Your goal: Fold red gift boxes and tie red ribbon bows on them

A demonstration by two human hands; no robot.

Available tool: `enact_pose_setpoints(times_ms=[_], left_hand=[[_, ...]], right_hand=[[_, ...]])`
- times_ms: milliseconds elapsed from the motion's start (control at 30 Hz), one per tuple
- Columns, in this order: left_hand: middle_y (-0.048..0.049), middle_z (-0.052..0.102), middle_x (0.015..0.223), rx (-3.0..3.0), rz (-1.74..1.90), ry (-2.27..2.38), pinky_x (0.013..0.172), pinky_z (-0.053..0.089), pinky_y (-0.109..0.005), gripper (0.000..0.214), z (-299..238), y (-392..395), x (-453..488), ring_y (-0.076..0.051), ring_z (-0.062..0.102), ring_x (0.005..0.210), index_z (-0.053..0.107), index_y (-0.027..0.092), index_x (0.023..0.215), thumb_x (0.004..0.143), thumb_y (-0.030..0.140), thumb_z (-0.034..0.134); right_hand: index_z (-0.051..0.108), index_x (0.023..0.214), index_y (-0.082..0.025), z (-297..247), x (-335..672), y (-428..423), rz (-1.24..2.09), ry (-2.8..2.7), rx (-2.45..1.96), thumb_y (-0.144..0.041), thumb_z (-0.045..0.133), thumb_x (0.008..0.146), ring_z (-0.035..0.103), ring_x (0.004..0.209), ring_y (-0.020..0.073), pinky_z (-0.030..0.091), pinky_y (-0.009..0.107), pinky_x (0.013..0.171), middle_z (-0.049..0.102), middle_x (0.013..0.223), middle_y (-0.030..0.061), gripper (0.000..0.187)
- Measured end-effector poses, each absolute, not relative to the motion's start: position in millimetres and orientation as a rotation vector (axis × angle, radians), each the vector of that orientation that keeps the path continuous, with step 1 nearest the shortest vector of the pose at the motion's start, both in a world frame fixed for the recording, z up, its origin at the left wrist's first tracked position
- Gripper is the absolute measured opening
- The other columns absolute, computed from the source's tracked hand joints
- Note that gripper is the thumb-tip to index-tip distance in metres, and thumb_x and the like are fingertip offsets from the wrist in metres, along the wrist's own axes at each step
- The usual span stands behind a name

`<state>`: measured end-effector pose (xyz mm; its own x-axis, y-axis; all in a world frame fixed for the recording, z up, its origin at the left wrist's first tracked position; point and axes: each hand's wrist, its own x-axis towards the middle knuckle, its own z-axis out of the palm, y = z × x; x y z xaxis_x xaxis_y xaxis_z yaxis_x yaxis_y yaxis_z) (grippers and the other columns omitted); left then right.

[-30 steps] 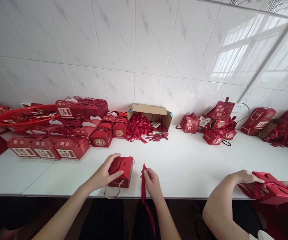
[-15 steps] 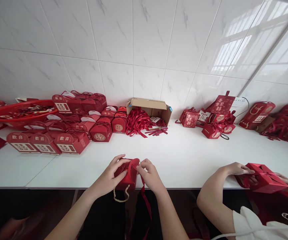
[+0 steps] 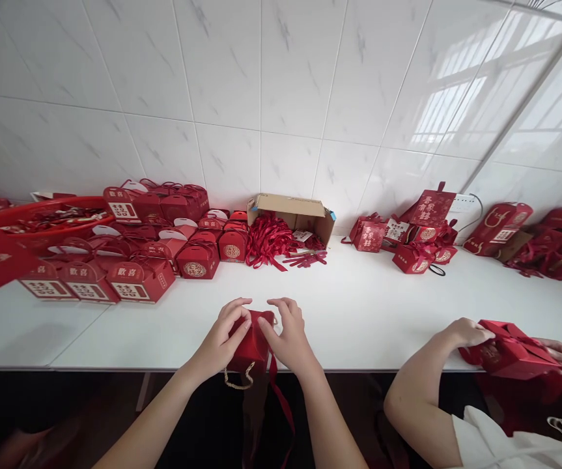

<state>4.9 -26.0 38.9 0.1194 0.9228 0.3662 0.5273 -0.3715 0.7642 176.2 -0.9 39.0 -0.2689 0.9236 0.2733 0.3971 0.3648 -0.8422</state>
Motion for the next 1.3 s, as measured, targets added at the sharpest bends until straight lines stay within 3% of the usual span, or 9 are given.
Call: enact_pose_setpoints(times_ms=[100, 267, 400, 533, 667, 800, 1000, 1300], left_hand=[[-0.0078, 0.051, 0.127, 1.955, 1.262, 1.383, 0.108, 0.032, -0.046, 0.015, 42, -27, 5, -0.024, 0.035, 0.131, 0.051, 0.023, 0.088, 0.093, 0.030, 0.039], [-0.0073, 0.053, 0.124, 1.866, 1.405, 1.443, 0.106, 0.034, -0.044, 0.016, 44, -28, 4, -0.023, 0.043, 0.125, 0.051, 0.023, 0.088, 0.093, 0.032, 0.040], [-0.0067, 0.053, 0.125, 1.780, 1.404, 1.469, 0.106, 0.033, -0.044, 0.015, 42, -31, 2, -0.023, 0.044, 0.124, 0.053, 0.024, 0.090, 0.092, 0.034, 0.042], [-0.0076, 0.047, 0.131, 1.785, 1.298, 1.384, 0.108, 0.032, -0.045, 0.024, 38, -38, -1, -0.025, 0.041, 0.128, 0.051, 0.026, 0.108, 0.085, 0.032, 0.054], [-0.0074, 0.046, 0.133, 1.632, 1.259, 1.311, 0.109, 0.030, -0.043, 0.038, 30, -41, 0, -0.024, 0.041, 0.128, 0.047, 0.027, 0.121, 0.083, 0.027, 0.053], [-0.0071, 0.050, 0.132, 1.191, 1.421, 1.164, 0.101, 0.040, -0.039, 0.035, 27, -39, 4, -0.024, 0.046, 0.124, 0.051, 0.023, 0.116, 0.081, 0.022, 0.045], [-0.0078, 0.057, 0.124, 0.860, 1.602, 1.013, 0.103, 0.039, -0.038, 0.035, 32, -37, 3, -0.025, 0.044, 0.127, 0.054, 0.018, 0.106, 0.072, 0.018, 0.044], [-0.0066, 0.057, 0.124, 0.861, 1.601, 1.014, 0.102, 0.040, -0.038, 0.035, 28, -40, 5, -0.025, 0.045, 0.126, 0.054, 0.019, 0.106, 0.072, 0.020, 0.046]], right_hand=[[0.060, 0.108, -0.028, 41, 173, 1, 0.911, -1.903, -1.048, -0.038, 0.052, 0.087, 0.039, 0.127, 0.0243, 0.032, 0.045, 0.104, 0.050, 0.125, 0.0078, 0.024], [0.060, 0.080, -0.022, 52, 168, 6, 0.925, -1.781, -0.967, -0.035, 0.052, 0.088, 0.050, 0.116, 0.0224, 0.036, 0.041, 0.101, 0.057, 0.114, 0.0080, 0.017], [0.055, 0.082, -0.021, 73, 172, 7, 0.910, -1.695, -0.868, -0.036, 0.049, 0.090, 0.055, 0.106, 0.0211, 0.040, 0.038, 0.096, 0.060, 0.108, 0.0074, 0.018], [0.053, 0.086, -0.022, 109, 184, -10, 0.855, -1.486, -0.762, -0.036, 0.048, 0.091, 0.056, 0.095, 0.0200, 0.043, 0.036, 0.088, 0.060, 0.098, 0.0058, 0.016], [0.053, 0.084, -0.023, 131, 196, -32, 0.706, -1.406, -0.721, -0.034, 0.046, 0.092, 0.052, 0.107, 0.0230, 0.040, 0.039, 0.093, 0.056, 0.111, 0.0070, 0.016], [0.055, 0.081, -0.022, 111, 188, -29, 0.753, -1.681, -0.915, -0.036, 0.046, 0.091, 0.044, 0.123, 0.0259, 0.033, 0.045, 0.103, 0.051, 0.125, 0.0091, 0.019], [0.057, 0.080, -0.022, 65, 155, -13, 0.881, -1.987, -1.124, -0.029, 0.045, 0.090, 0.030, 0.135, 0.0261, 0.027, 0.051, 0.105, 0.047, 0.131, 0.0105, 0.018], [0.061, 0.080, -0.021, 56, 141, -6, 0.848, -2.029, -1.227, -0.026, 0.047, 0.088, 0.031, 0.134, 0.0270, 0.025, 0.052, 0.103, 0.048, 0.131, 0.0106, 0.017]])
